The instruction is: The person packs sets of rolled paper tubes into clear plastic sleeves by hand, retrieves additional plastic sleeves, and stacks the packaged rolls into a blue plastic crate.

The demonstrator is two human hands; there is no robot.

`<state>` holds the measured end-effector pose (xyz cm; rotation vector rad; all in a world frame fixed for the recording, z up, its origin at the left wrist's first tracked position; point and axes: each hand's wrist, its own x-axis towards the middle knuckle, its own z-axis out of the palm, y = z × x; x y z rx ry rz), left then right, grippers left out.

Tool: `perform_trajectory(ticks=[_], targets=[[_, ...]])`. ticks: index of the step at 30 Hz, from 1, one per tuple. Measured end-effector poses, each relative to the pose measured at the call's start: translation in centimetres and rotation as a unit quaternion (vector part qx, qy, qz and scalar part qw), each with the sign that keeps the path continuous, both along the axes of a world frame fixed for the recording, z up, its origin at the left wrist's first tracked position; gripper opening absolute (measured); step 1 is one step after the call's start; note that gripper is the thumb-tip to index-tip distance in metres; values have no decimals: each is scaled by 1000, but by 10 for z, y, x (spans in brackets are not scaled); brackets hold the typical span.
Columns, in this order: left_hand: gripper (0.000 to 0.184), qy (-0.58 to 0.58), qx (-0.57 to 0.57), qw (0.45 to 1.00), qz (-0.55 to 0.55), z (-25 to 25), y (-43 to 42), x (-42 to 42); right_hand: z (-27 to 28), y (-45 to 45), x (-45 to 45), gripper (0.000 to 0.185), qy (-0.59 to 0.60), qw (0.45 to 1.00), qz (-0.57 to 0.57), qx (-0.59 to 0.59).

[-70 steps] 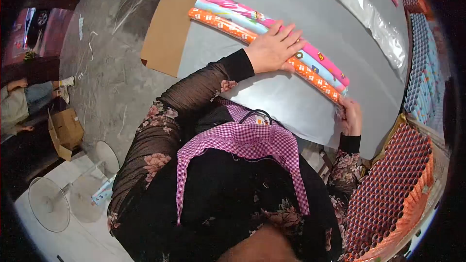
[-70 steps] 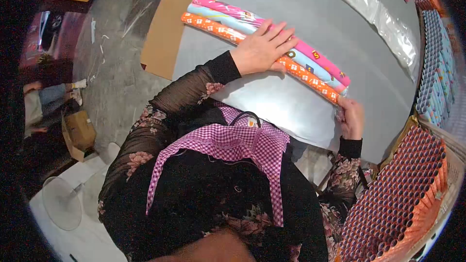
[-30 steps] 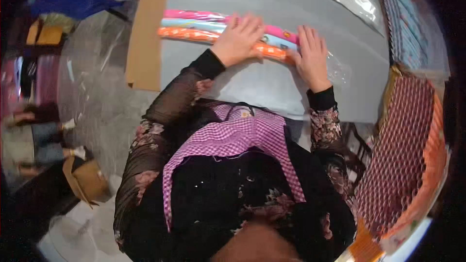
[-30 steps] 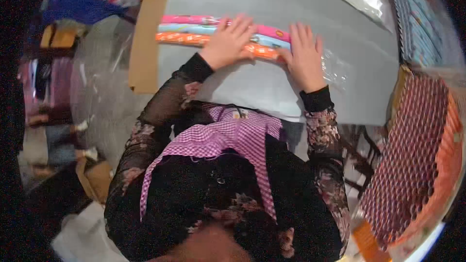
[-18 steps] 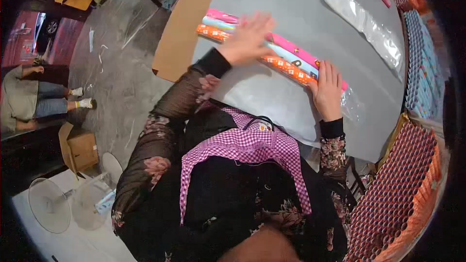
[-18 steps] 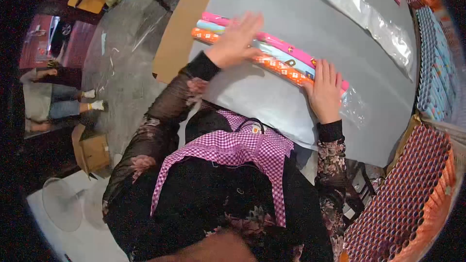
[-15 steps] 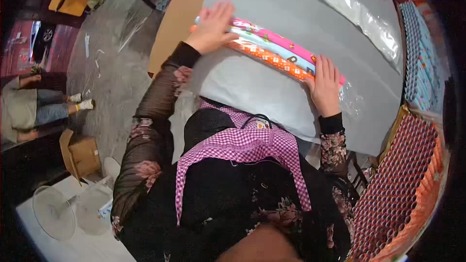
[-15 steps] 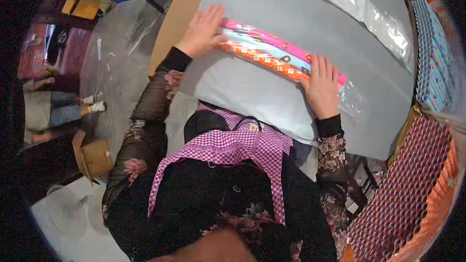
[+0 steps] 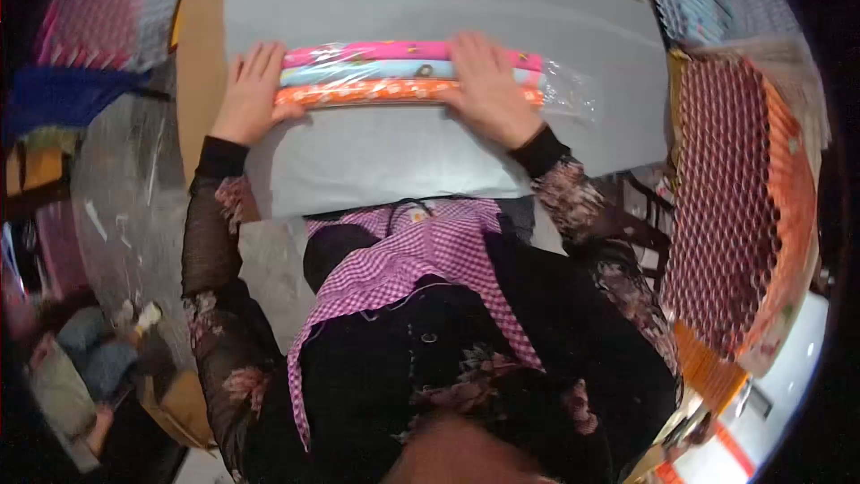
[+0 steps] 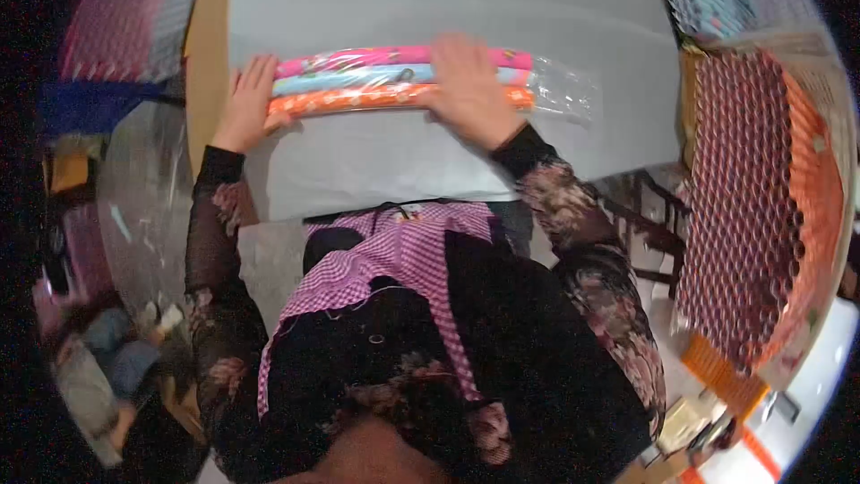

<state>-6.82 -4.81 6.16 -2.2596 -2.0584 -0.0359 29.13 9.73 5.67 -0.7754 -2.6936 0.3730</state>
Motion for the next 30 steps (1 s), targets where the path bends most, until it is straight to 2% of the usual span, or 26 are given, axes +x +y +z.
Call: perform_trajectory(ticks=[1,2,3,5,6,11,14,16,20,24,26,27,29,30], targets=[[105,13,-7,1000,-2,1,0,2,3,-7,-17,68,42,999,26,-9],[106,27,-14,1000,-1,1,-1,2,11,-20,-32,70,19,996,72,53],[104,20,-9,1000,-1,-1,-2,2,-10,-28,-63,72,85,994,71,16],[104,20,0,1000,-10,-2,-1,3,-4,-50,-104,74,124,984,125,-36],[104,21,3,1000,-4,-3,-2,3,-12,-59,-127,76,104,987,120,37],[105,32,40,998,-27,-12,-3,-4,-24,-65,-157,81,112,982,96,117],[105,32,1,999,-7,-7,-5,-2,-22,-51,-130,84,79,989,97,86],[107,36,7,999,-11,-9,-5,-4,-10,-37,-94,87,22,993,76,87],[110,32,37,999,-17,-9,-5,-1,-10,-4,-17,85,8,999,48,15],[109,29,38,999,-24,-12,-5,-3,-20,22,72,78,-33,995,-54,72],[107,28,28,999,-11,-10,-4,0,-10,30,112,67,-42,993,-91,64],[107,28,29,999,-11,-11,-4,0,-11,35,134,67,-42,993,-91,65],[106,35,33,999,-14,-11,-4,0,-12,40,160,52,-162,954,-163,194],[106,34,36,999,-11,-10,-2,0,-9,41,161,52,-161,954,-161,197]])
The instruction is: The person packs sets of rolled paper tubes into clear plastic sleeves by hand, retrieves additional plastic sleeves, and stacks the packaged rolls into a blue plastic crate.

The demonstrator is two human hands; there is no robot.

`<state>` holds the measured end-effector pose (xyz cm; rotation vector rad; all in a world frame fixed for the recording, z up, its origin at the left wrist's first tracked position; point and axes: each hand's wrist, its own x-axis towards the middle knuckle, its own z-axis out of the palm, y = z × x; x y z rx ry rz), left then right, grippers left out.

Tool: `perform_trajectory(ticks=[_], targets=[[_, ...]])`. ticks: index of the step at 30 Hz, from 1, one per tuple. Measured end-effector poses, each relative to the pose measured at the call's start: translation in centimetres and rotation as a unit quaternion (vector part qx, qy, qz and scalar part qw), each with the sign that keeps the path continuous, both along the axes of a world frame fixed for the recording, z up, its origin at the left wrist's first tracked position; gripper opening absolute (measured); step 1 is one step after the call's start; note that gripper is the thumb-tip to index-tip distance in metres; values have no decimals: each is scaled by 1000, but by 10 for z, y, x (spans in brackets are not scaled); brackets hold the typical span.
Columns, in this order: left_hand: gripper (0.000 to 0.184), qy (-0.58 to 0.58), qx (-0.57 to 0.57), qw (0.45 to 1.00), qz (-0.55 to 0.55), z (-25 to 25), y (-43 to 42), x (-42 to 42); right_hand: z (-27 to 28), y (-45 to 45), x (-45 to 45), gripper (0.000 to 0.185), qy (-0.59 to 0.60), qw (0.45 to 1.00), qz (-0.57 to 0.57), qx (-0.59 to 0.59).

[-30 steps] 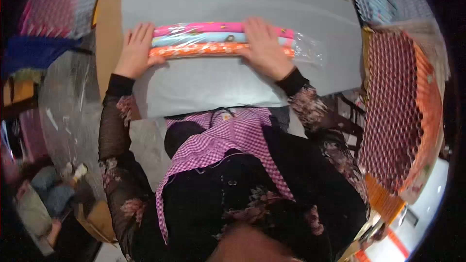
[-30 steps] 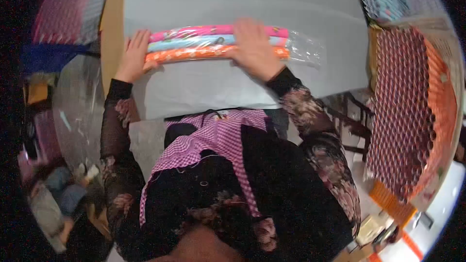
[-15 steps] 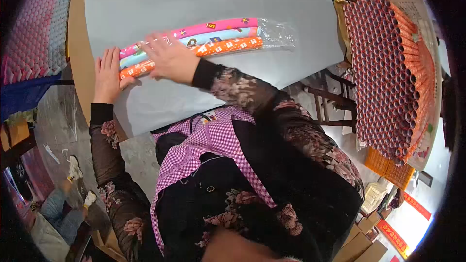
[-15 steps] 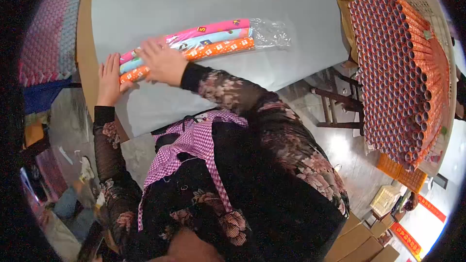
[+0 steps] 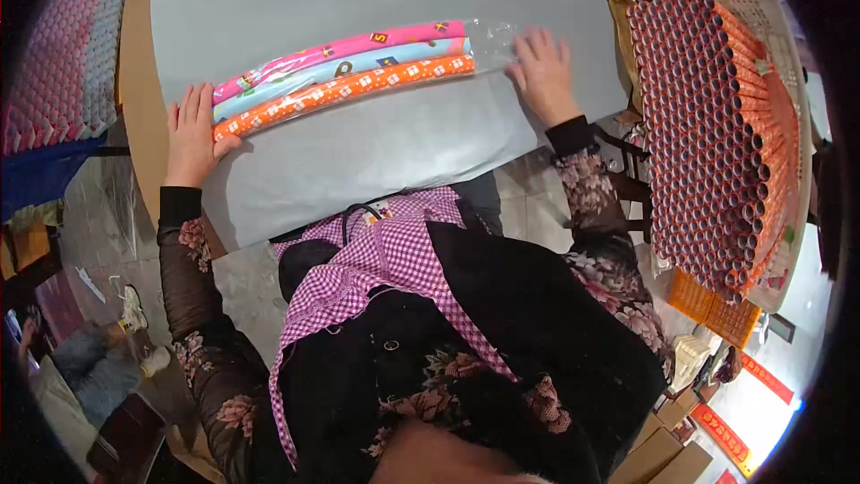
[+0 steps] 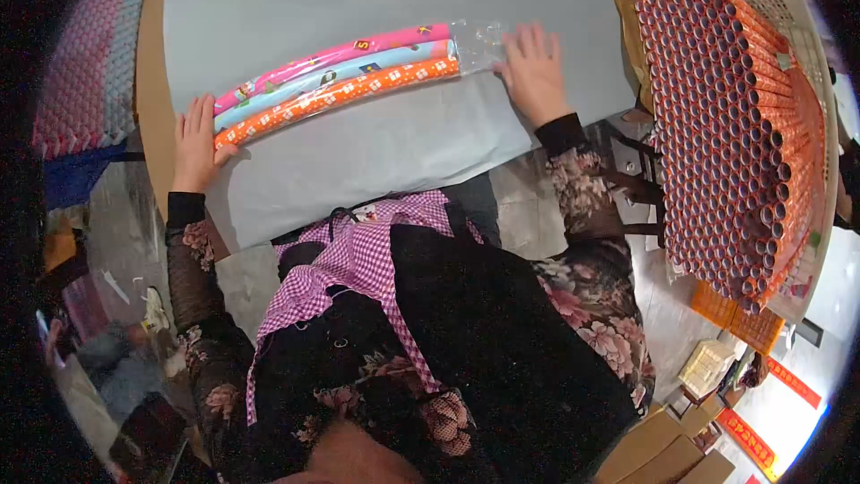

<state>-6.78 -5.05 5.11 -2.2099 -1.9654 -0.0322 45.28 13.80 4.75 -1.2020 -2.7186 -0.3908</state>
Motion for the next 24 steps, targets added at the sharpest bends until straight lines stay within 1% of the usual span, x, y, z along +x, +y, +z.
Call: perform_trajectory(ticks=[2,3,4,6,7,8,11,12,14,15,16,18,19,20,22,24], targets=[[105,-7,-11,1000,4,2,-1,2,12,-10,4,39,154,985,-69,-23],[105,-7,-12,1000,4,1,-2,1,15,-18,-6,27,217,974,-71,10],[105,-1,-6,1000,-2,-1,-2,-1,9,-19,-11,27,219,973,-71,9],[105,7,-1,1000,-8,-1,0,-2,0,-23,-25,19,343,927,-54,-141],[105,2,-8,1000,-4,0,0,-1,0,-32,-38,18,428,871,-99,-222],[105,-2,-16,1000,2,2,0,1,-3,-32,-41,18,429,869,-97,-225],[104,-5,-15,1000,8,4,-1,4,-18,-21,-51,21,418,851,-109,-300],[104,-3,-18,1000,15,4,-2,3,-19,-18,-51,21,417,850,-104,-304],[103,-17,-19,1000,10,2,-2,2,-17,-12,-51,21,418,774,-181,-441],[102,-17,-8,1000,6,1,-2,2,-13,-12,-52,20,448,730,-188,-480],[102,-18,-9,1000,10,0,-2,2,-9,-11,-53,20,446,731,-186,-482],[103,-27,-10,1000,10,0,-2,3,-1,-10,-57,18,453,691,-223,-517],[101,-17,-20,999,21,0,-2,4,6,-12,-60,19,466,654,-244,-544],[101,-15,-16,999,26,1,-3,8,5,-13,-58,19,466,656,-237,-544],[100,-31,-64,996,62,10,-2,14,1,-4,-54,23,444,611,-260,-602],[99,-37,-76,992,90,24,-1,25,3,-2,-54,30,434,652,-208,-586]])
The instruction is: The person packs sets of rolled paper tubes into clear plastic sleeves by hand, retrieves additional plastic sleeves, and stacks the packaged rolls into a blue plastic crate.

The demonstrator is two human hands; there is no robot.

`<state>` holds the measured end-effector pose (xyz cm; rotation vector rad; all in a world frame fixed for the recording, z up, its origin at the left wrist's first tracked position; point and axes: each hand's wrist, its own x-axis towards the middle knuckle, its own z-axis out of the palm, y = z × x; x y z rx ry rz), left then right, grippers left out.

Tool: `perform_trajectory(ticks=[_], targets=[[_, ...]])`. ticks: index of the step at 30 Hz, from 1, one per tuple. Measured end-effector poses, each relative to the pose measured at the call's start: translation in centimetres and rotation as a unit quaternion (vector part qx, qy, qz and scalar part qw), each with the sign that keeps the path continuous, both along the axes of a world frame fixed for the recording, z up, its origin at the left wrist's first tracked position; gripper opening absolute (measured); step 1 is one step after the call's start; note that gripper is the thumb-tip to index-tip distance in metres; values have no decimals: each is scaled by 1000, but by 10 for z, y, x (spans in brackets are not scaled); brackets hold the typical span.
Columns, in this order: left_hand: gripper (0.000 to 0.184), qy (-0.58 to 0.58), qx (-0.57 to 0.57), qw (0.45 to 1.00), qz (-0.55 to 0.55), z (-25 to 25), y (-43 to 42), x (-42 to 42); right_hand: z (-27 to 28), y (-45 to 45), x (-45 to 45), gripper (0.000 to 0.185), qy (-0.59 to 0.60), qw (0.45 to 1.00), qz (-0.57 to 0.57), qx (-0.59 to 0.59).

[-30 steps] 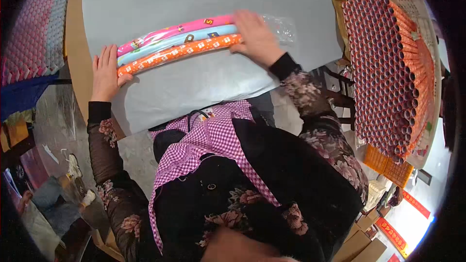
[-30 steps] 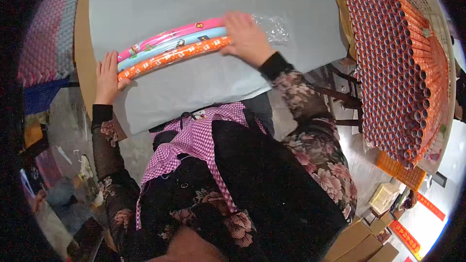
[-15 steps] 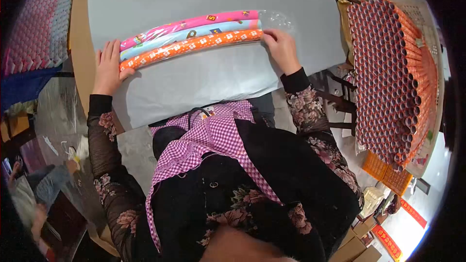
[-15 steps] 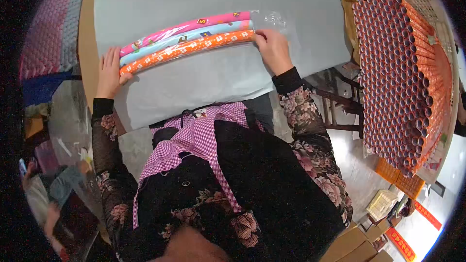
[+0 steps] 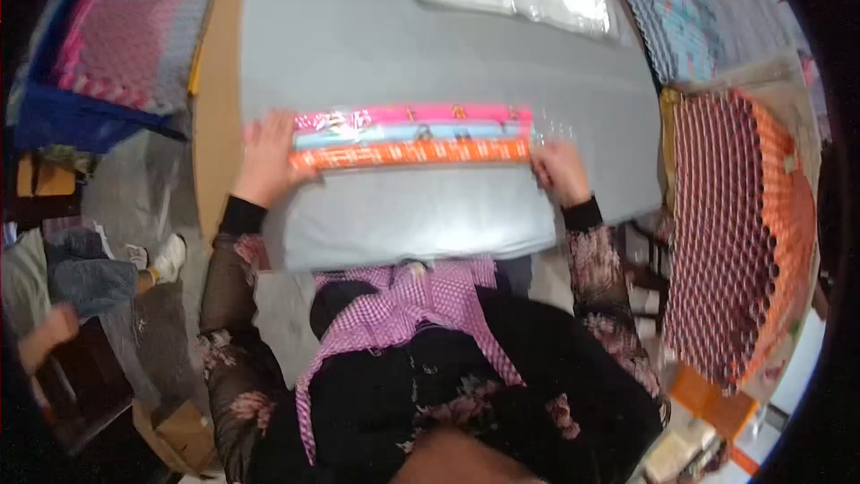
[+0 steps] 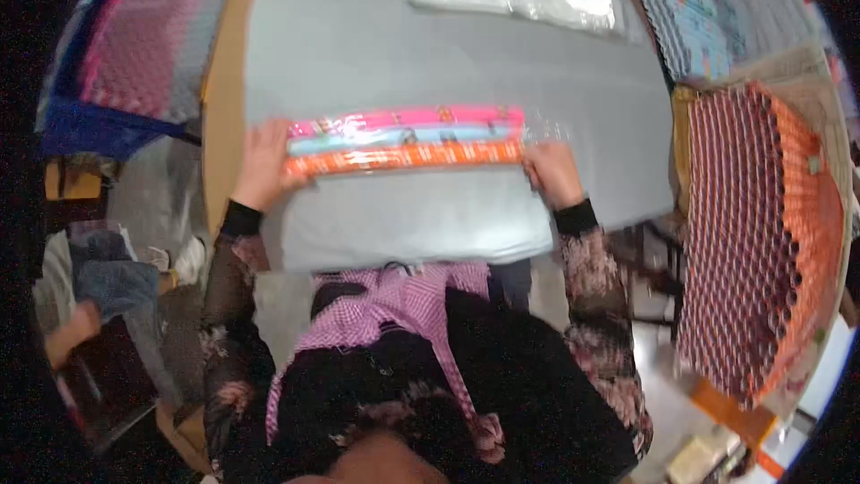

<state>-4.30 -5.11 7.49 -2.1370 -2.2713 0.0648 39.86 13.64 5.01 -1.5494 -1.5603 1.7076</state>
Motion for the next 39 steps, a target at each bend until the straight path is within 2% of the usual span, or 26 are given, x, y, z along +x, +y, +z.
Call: perform_trajectory(ticks=[1,2,4,6,8,10,11,12,14,16,19,20,22,23,26,28,30,31,32,35,36,38,39], targets=[[98,-21,-35,999,27,20,5,14,6,-2,-6,31,-4,998,-48,-33],[98,-44,-70,995,56,37,6,20,-10,5,2,29,83,996,-5,-21],[98,-17,82,996,-44,-12,-6,-6,-2,7,-10,29,-18,999,-34,1],[97,-25,80,996,-37,-6,-15,-4,4,12,-14,28,-52,998,4,23],[96,-9,100,994,-31,-4,-28,3,0,18,-18,27,-15,999,7,40],[92,-23,66,996,50,4,-45,16,-18,27,-23,21,54,984,24,168],[89,18,123,991,48,-7,-57,17,-11,22,-33,18,90,987,-34,131],[89,21,124,991,54,-9,-68,23,-8,22,-37,18,93,987,-28,132],[88,5,138,980,146,-11,-89,36,-7,18,-41,20,119,984,-9,129],[87,-2,155,972,176,-14,-107,52,-3,9,-45,20,92,985,9,145],[90,-53,99,930,349,-15,-122,71,3,-6,-52,19,97,983,61,144],[90,-52,95,930,351,-17,-122,74,2,-9,-53,19,97,983,63,139],[91,-9,160,922,353,-28,-119,76,-1,-16,-55,18,111,978,72,158],[85,52,189,920,338,-38,-114,74,10,-21,-57,19,83,979,83,169],[85,30,116,907,403,-36,-74,65,4,-25,-59,19,73,968,104,214],[85,62,118,903,408,-39,-38,49,8,-32,-62,19,80,971,102,202],[83,16,85,901,425,-23,5,34,6,-36,-60,19,63,935,122,328],[83,47,101,896,429,-26,26,25,-6,-38,-58,18,70,951,108,281],[82,77,119,891,432,-35,46,14,-10,-39,-54,18,72,950,106,284],[89,36,148,881,447,-43,107,-19,-4,-47,-49,16,73,953,99,278],[91,28,152,871,466,-46,128,-28,-10,-46,-45,16,65,936,111,328],[92,60,144,852,499,-55,166,-47,-5,-49,-40,15,54,949,96,294],[95,13,134,853,505,-51,180,-56,-3,-51,-38,15,53,948,96,299]])
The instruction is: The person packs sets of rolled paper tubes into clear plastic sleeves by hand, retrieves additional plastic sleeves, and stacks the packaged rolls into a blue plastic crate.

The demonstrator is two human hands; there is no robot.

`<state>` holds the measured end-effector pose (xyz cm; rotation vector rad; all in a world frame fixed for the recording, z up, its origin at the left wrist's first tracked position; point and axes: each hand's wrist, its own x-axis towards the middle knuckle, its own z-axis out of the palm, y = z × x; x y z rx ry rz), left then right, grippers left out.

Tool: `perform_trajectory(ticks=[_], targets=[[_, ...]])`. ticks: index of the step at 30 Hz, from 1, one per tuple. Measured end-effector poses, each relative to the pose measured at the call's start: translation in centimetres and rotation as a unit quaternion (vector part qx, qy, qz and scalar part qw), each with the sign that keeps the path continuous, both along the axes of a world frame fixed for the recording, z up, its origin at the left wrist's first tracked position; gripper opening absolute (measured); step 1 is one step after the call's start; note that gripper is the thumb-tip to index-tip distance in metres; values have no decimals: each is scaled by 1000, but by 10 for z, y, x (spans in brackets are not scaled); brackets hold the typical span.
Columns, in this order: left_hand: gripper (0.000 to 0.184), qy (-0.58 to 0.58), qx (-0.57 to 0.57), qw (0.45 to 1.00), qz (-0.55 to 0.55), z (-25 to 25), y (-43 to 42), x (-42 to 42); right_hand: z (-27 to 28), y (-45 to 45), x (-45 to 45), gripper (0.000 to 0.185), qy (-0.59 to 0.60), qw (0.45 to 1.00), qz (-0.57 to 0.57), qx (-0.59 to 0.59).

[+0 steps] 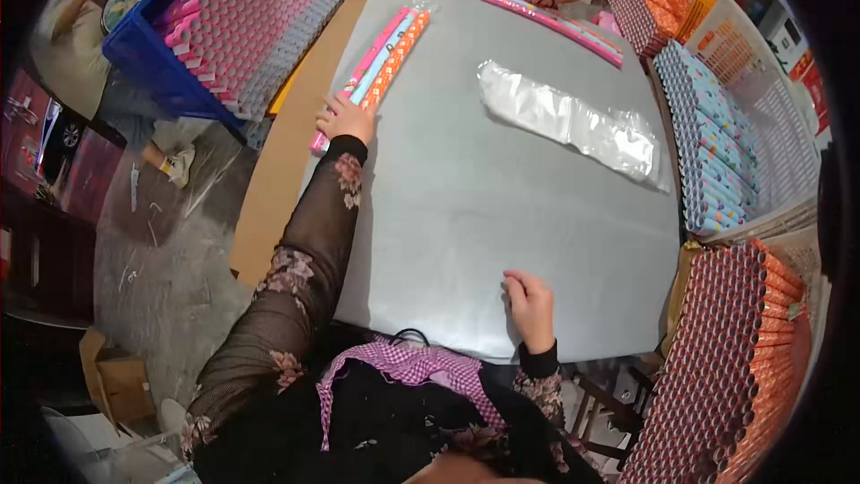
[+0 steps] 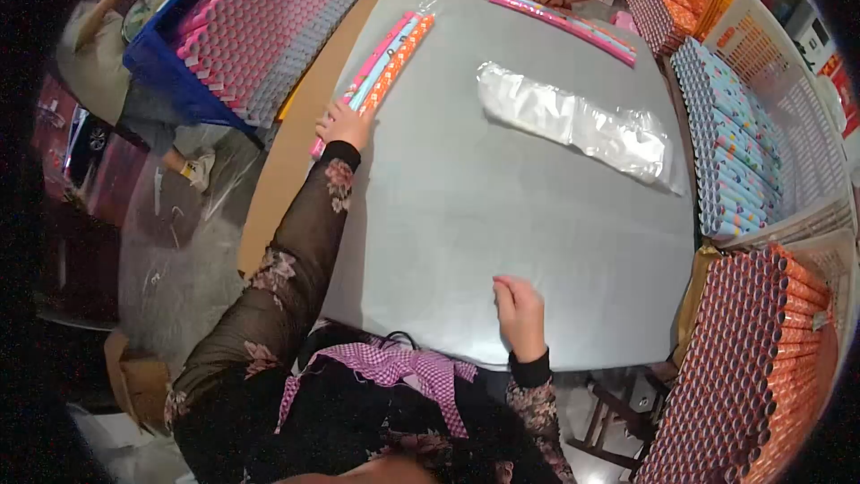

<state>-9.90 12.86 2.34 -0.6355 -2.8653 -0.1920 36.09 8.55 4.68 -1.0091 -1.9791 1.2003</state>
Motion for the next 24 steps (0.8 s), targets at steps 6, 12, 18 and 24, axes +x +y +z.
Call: perform_trajectory(ticks=[6,12,18,24], targets=[[96,-25,70,997,-6,12,46,-35,16,-6,6,14,19,994,-30,-102],[63,-262,340,818,-382,133,-5,21,46,16,11,15,2,999,-2,-46],[78,-434,435,397,-682,267,-106,128,157,17,-1,21,111,989,89,23],[83,-454,461,353,-676,277,-164,157,278,-12,-13,28,383,841,382,16]])
